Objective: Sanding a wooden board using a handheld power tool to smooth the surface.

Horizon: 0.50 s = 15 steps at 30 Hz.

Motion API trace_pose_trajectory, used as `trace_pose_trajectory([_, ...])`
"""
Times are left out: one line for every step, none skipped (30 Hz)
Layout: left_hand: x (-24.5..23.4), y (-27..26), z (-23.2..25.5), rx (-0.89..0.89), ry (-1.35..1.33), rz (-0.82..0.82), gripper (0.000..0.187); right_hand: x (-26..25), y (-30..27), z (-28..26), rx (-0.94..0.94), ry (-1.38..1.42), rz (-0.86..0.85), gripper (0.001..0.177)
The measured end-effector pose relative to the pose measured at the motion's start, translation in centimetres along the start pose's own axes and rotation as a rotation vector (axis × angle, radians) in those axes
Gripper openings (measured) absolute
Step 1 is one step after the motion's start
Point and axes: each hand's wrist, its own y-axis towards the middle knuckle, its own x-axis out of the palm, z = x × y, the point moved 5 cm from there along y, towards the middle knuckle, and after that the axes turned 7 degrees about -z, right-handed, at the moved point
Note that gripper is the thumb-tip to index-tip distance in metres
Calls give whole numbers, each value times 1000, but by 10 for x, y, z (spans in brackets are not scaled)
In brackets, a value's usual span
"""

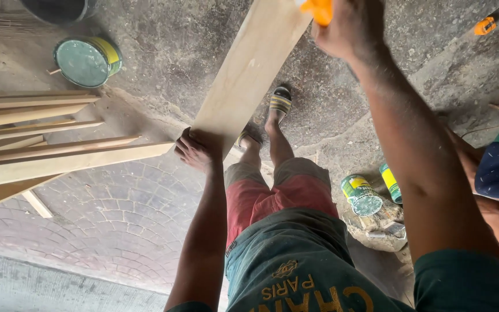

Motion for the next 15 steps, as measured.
trace_pose_trajectory([2,0,-1,3,1,2,32,-9,-9,-18,2,3,2,53])
trace_pose_trajectory([3,-1,-3,-8,-15,18,32,-14,-18,-37,-54,56,-63,70])
trace_pose_trajectory([5,-2,-4,-17,-29,31,33,-19,-27,-57,-107,109,-129,91])
trace_pose_trajectory([4,-3,-3,-12,-25,30,33,-18,-34,-73,-101,113,-128,91])
trace_pose_trajectory([4,-5,-3,-8,-24,17,33,-16,-44,-94,-194,201,-158,90])
trace_pose_trajectory([3,-7,-2,-4,-22,4,33,-15,-54,-116,-288,290,-186,89])
trace_pose_trajectory([7,-4,-3,6,-24,6,33,-12,-53,-113,-281,290,-178,89])
trace_pose_trajectory([12,0,-5,-23,-52,-22,35,-9,-51,-110,-278,265,-156,88])
trace_pose_trajectory([12,-4,-13,-63,-70,-54,36,-6,-54,-111,-281,247,-147,87])
trace_pose_trajectory([8,-5,-12,-65,-63,-58,36,-2,-55,-111,-280,253,-153,87])
trace_pose_trajectory([6,-4,-7,-58,-67,-35,34,0,-54,-111,-288,217,-129,86])
trace_pose_trajectory([4,-2,-3,-50,-71,-12,33,3,-52,-112,-296,180,-105,84])
trace_pose_trajectory([5,-1,-2,-58,-68,-16,33,5,-50,-111,-299,180,-113,84])
trace_pose_trajectory([5,0,0,-60,-72,-15,33,7,-48,-110,-309,145,-99,83])
trace_pose_trajectory([5,2,0,-57,-78,-10,34,9,-48,-111,-318,109,-77,82])
